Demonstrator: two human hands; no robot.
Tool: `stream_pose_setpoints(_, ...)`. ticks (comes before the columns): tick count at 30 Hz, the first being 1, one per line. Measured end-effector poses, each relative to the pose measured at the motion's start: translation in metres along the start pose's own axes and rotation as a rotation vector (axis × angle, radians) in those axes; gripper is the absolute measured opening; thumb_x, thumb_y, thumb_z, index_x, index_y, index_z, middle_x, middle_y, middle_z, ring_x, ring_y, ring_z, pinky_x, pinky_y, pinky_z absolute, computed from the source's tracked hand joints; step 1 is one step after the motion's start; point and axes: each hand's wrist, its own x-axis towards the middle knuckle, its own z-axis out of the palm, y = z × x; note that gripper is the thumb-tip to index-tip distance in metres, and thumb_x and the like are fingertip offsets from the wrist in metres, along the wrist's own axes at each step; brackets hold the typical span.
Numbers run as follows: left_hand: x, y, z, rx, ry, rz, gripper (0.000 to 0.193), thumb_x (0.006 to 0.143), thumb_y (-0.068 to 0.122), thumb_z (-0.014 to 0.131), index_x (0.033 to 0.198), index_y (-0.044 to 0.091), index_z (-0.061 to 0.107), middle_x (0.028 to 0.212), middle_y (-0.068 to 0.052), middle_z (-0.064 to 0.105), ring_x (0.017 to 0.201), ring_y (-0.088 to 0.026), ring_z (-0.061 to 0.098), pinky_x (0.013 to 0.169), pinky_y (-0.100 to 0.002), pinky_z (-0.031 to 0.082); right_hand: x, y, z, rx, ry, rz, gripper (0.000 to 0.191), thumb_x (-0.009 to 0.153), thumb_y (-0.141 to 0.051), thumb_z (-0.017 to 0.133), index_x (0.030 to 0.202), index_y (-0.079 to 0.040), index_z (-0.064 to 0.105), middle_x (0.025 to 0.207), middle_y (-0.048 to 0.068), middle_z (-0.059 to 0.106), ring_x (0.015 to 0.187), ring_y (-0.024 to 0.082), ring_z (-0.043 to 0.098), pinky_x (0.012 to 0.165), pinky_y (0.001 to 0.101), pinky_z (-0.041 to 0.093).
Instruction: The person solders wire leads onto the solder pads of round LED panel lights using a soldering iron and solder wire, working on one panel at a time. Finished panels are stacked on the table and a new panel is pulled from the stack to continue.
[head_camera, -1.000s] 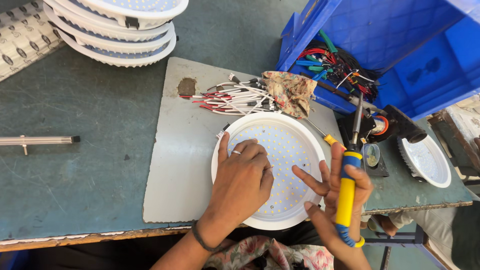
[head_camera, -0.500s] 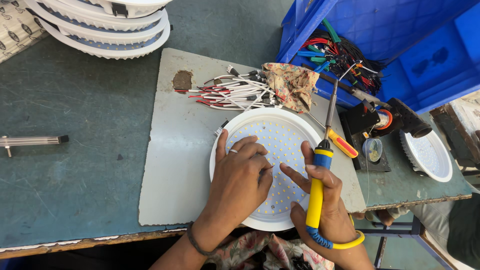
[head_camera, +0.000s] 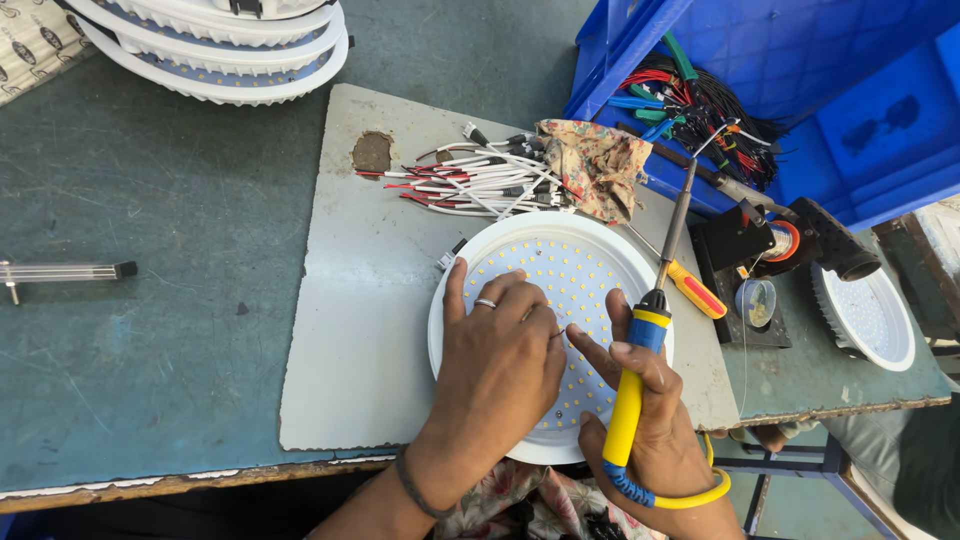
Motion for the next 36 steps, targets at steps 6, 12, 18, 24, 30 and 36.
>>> stream_pose_setpoints(6,0.003,0.001,0.003,0.043,-0.031,-0.009,0.016,0.082,0.016,0.069,0.086,0.001,0.073,0.102,-0.012,0.067,0.121,-0.031,0.06,0.119,-0.063,0.021,0.001,0.001,0.003,-0.068,-0.004,0.012,0.086,0.074,0.018,0.057,0.139,-0.022,0.018,0.166,0.035,0.017,0.139,0.048,0.055,0.11,0.0484,0.047)
stream_pose_setpoints(12,0.008,0.004,0.002,0.06,-0.087,-0.013,0.015,0.079,0.015,0.07,0.082,0.001,0.074,0.099,-0.014,0.067,0.121,-0.033,0.059,0.118,-0.063,0.021,0.0,0.003,0.002,-0.134,0.011,-0.027,0.084,0.074,0.017,0.058,0.137,-0.021,0.019,0.165,0.035,0.017,0.141,0.049,0.052,0.112,0.0498,0.044)
stream_pose_setpoints(18,0.009,0.004,0.0,0.048,-0.065,0.002,0.013,0.079,0.013,0.069,0.08,0.001,0.073,0.098,-0.015,0.067,0.119,-0.033,0.059,0.118,-0.063,0.022,-0.001,0.009,0.007,-0.018,0.019,0.056,0.083,0.074,0.019,0.053,0.139,-0.02,0.02,0.167,0.034,0.015,0.139,0.048,0.056,0.109,0.049,0.049)
stream_pose_setpoints(24,0.008,0.003,0.002,0.063,-0.075,-0.004,0.012,0.079,0.012,0.069,0.08,0.001,0.073,0.096,-0.014,0.067,0.119,-0.033,0.06,0.119,-0.062,0.021,-0.003,0.012,0.008,0.007,0.071,-0.05,0.084,0.075,0.019,0.052,0.141,-0.02,0.019,0.167,0.034,0.014,0.144,0.052,0.048,0.115,0.0529,0.048)
stream_pose_setpoints(30,0.006,0.001,0.001,0.059,-0.055,0.009,0.013,0.08,0.013,0.069,0.081,0.0,0.073,0.095,-0.013,0.067,0.118,-0.033,0.06,0.119,-0.061,0.022,-0.001,0.014,0.01,-0.009,0.045,-0.002,0.083,0.075,0.019,0.052,0.141,-0.018,0.017,0.167,0.035,0.013,0.14,0.052,0.053,0.111,0.0522,0.051)
stream_pose_setpoints(36,0.006,0.001,0.0,0.048,-0.064,0.007,0.013,0.081,0.013,0.068,0.082,0.0,0.073,0.095,-0.013,0.067,0.118,-0.032,0.06,0.119,-0.061,0.021,-0.002,0.014,0.011,0.039,0.097,-0.046,0.087,0.07,0.022,0.05,0.141,-0.017,0.019,0.167,0.033,0.013,0.148,0.053,0.042,0.112,0.0562,0.045)
